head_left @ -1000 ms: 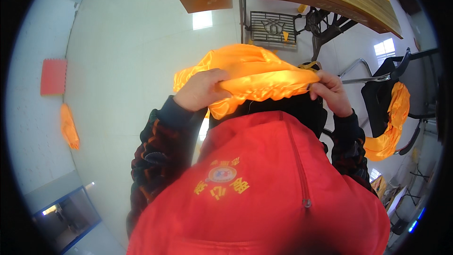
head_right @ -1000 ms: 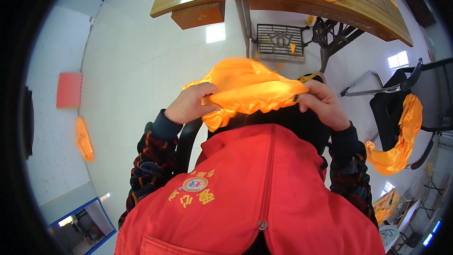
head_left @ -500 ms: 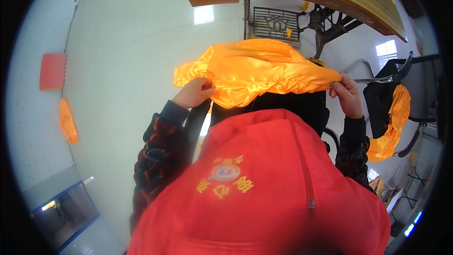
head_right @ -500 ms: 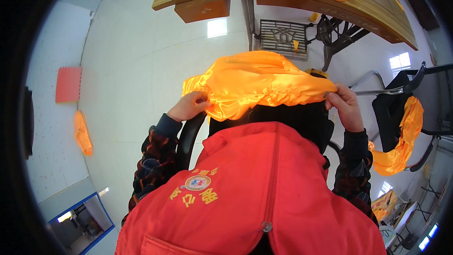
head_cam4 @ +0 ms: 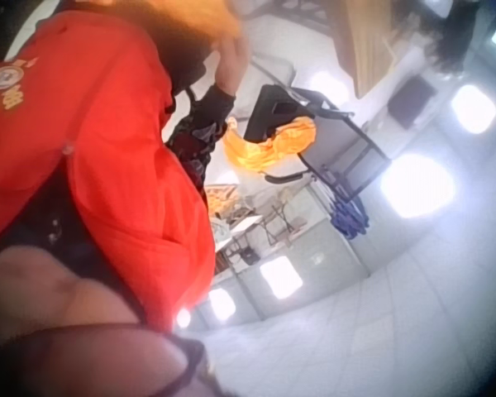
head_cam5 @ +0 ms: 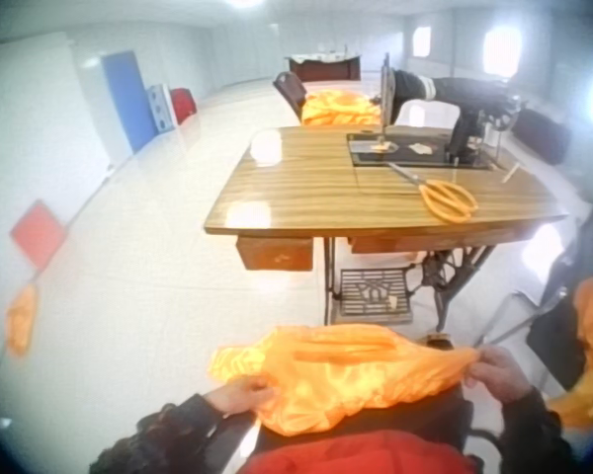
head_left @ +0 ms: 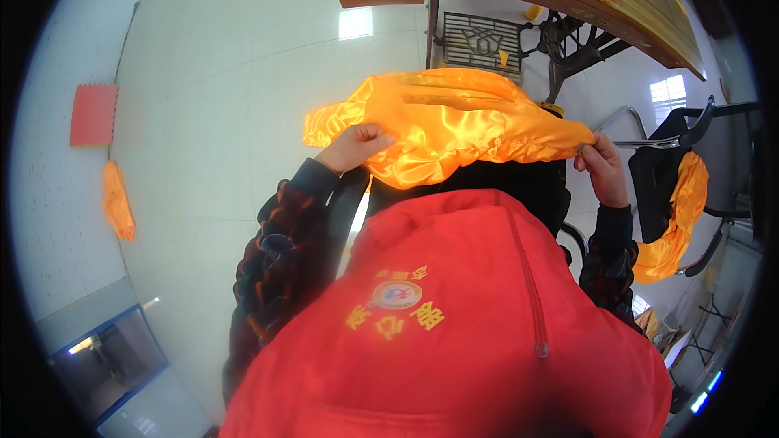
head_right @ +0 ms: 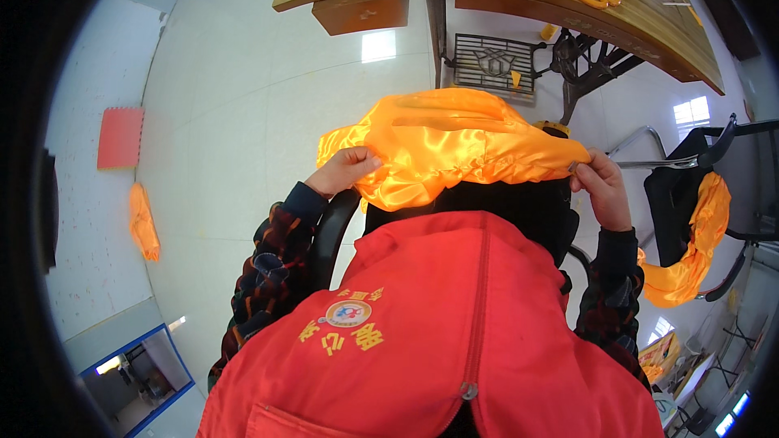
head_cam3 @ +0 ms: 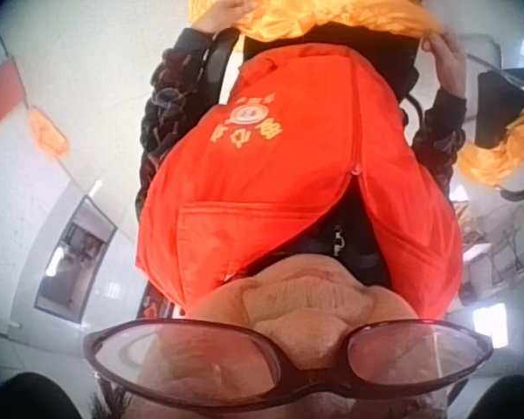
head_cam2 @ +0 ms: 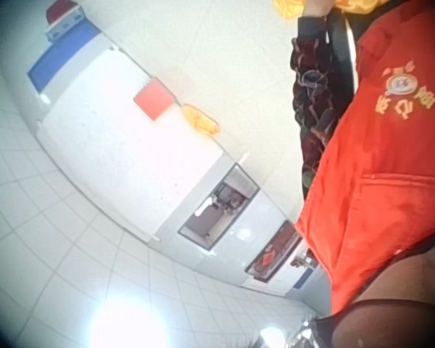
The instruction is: The person cuts an orange fabric with scissors, measures it with a tape measure, and folds it. The person repeats cutting and measuring actions on the fabric.
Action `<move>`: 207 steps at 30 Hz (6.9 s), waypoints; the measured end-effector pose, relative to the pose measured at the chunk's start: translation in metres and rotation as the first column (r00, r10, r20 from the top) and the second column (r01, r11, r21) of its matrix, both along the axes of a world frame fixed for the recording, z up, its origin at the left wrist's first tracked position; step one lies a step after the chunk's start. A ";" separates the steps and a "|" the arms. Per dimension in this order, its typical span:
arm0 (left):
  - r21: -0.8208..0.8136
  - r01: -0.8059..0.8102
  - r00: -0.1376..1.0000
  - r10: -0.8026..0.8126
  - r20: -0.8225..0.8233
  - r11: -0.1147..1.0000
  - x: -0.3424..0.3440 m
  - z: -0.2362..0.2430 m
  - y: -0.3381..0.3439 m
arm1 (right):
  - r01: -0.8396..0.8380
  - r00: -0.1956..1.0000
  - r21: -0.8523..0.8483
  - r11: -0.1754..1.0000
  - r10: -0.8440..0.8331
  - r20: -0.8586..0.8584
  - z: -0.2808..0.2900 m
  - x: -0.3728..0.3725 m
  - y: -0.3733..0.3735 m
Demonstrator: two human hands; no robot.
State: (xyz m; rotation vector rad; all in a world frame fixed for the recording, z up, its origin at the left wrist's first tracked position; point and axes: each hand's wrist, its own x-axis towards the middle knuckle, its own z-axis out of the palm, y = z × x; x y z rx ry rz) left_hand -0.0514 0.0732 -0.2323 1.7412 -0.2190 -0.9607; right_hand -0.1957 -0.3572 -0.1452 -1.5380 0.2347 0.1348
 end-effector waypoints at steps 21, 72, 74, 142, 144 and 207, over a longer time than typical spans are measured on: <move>0.392 0.429 0.651 -0.580 0.489 0.813 -0.064 0.085 -0.065 | 0.127 0.992 0.078 0.989 -0.126 -0.029 -0.019 -0.018 -0.034; -0.478 -0.126 0.991 0.132 -0.020 0.869 -0.072 0.102 -0.087 | -0.110 0.993 0.039 0.993 0.108 0.041 0.035 0.033 0.167; -0.411 -0.079 0.988 0.126 0.089 0.908 -0.071 0.104 -0.089 | -0.100 0.994 0.013 0.995 0.099 0.055 0.033 0.033 0.168; -0.640 -0.148 0.236 0.655 0.718 0.754 -0.096 0.365 0.004 | -0.354 0.558 -0.507 0.786 0.612 0.561 -0.007 0.172 0.138; -0.651 -0.148 0.252 0.665 0.703 0.745 -0.095 0.363 0.004 | -0.187 0.592 -0.462 0.867 0.475 0.651 0.006 0.158 0.094; -0.565 -0.500 0.788 0.616 0.017 0.656 0.016 0.220 0.008 | -0.644 0.706 -0.471 0.603 0.706 -0.062 -0.091 0.043 0.132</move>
